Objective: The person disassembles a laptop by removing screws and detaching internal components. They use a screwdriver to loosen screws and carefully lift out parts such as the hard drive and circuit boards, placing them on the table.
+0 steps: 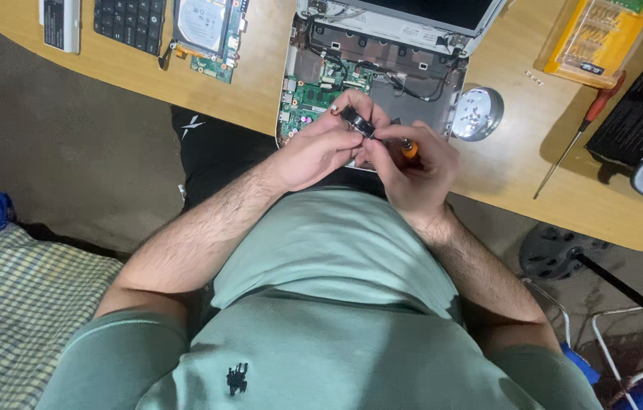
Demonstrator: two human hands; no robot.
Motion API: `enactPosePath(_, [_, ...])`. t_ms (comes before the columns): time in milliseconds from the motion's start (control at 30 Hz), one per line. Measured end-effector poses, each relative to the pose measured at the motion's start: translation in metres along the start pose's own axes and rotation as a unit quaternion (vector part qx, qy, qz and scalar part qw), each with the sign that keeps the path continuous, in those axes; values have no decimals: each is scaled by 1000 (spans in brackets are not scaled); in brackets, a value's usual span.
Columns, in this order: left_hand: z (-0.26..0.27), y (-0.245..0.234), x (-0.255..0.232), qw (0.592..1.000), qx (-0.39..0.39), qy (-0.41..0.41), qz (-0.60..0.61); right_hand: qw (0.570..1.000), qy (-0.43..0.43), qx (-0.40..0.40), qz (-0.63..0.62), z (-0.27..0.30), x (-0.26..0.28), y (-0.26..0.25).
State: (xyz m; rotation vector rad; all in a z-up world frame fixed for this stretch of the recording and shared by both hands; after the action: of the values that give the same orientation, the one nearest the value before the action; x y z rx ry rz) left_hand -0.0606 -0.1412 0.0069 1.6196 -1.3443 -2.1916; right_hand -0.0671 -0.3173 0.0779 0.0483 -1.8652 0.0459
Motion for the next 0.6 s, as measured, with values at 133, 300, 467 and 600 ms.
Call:
enactPosePath(133, [0,7,-7,1000,-1,4,-22,1000,3,-10,-13,3,-6,-2])
enactPosePath(300, [1,7,-10,999,5,5,-37,1000,1,-7,2,-1,2,-1])
enactPosePath(467, [0,7,-9,999,12,1,-41,1000,-22,5,3,3,-4,-4])
enactPosePath(600, [2,10,-16,998,23,-15,-51,997,-54,27,41,1,0,-6])
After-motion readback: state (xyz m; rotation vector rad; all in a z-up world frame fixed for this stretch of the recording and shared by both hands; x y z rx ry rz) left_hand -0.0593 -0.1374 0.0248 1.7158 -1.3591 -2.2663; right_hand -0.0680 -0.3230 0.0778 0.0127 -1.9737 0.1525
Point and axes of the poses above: each hand's wrist, its own z-axis away from the middle knuckle, its own y-axis out of the palm, x = y × z, the point moved 4 cm from there along -z, towards the middle knuckle, and after that the axes turned 15 degrees about -z, right-handed, at the moved point
